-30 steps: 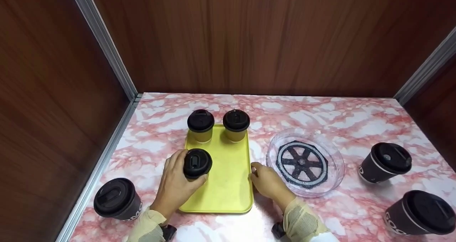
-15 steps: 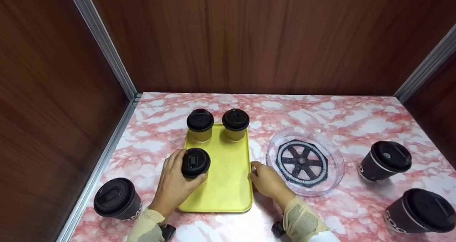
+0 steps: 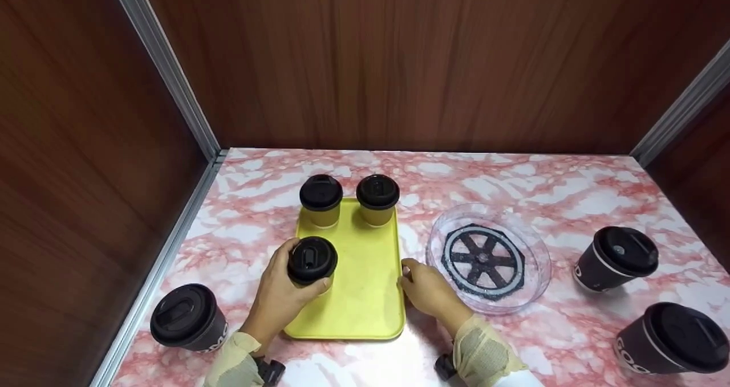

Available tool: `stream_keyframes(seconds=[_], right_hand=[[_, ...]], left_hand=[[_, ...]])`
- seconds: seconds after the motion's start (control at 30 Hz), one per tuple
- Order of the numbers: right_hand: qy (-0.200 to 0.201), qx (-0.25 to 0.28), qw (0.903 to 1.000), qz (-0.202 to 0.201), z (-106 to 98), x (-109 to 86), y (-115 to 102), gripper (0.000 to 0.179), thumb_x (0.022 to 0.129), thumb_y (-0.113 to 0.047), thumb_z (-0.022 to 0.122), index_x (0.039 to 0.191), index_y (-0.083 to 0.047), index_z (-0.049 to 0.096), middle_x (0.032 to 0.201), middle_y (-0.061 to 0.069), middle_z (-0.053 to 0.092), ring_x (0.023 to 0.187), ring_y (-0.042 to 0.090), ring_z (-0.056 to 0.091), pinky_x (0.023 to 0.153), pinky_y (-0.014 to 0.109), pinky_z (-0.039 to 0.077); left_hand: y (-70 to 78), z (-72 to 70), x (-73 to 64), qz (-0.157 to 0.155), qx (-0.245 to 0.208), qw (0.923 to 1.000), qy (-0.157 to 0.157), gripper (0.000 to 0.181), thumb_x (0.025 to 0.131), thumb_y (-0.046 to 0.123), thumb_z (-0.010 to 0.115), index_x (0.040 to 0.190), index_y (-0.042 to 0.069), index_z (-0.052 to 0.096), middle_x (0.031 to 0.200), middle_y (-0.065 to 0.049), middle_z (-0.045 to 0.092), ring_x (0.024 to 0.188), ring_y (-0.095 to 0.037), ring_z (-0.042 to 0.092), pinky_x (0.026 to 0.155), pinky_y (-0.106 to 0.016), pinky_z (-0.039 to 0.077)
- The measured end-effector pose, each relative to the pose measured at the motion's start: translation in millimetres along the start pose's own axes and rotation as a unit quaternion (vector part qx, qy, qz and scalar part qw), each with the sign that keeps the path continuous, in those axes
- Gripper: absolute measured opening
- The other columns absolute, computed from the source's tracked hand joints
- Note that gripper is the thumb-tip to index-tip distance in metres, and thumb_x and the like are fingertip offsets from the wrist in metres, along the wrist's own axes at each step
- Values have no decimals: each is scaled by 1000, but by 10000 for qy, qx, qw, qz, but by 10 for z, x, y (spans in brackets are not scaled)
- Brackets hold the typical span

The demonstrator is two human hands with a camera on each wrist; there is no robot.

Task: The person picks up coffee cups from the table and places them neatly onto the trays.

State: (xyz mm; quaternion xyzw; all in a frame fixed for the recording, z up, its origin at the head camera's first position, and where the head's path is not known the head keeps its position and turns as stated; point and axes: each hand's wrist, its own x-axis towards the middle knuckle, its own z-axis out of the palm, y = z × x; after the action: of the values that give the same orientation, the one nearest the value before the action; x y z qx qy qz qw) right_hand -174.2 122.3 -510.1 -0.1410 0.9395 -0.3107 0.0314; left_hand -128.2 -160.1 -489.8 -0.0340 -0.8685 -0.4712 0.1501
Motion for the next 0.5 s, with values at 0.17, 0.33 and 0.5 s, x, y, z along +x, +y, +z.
stream_keyframes(seconds=[0.17, 0.33, 0.5], right_hand=[[-34, -31, 10000, 31, -8, -1, -6, 39, 92, -10, 61, 128, 3, 56, 79, 4, 64, 75, 20, 60, 78, 45, 52], [-2, -82, 10000, -32, -12, 2, -12, 38, 91, -10, 61, 127, 3, 57, 83, 7, 66, 80, 25, 62, 82, 47, 51], [19, -119, 9999, -42, -12, -4, -19, 37, 91, -10, 61, 127, 2, 57, 86, 9, 67, 84, 28, 63, 84, 48, 51]], left_hand=[[95, 55, 15, 37, -54, 10000, -35, 88, 69, 39, 88, 141, 15, 43, 134, -4, 49, 120, -21, 47, 103, -43, 35], [211, 180, 26, 163, -43, 9997, -190, 88, 69, 39, 88, 142, 17, 43, 132, -2, 50, 119, -19, 49, 103, -44, 36], [298, 312, 26, 331, -82, 9986, -399, 88, 69, 38, 87, 142, 17, 42, 130, 1, 51, 118, -17, 50, 102, -42, 38]])
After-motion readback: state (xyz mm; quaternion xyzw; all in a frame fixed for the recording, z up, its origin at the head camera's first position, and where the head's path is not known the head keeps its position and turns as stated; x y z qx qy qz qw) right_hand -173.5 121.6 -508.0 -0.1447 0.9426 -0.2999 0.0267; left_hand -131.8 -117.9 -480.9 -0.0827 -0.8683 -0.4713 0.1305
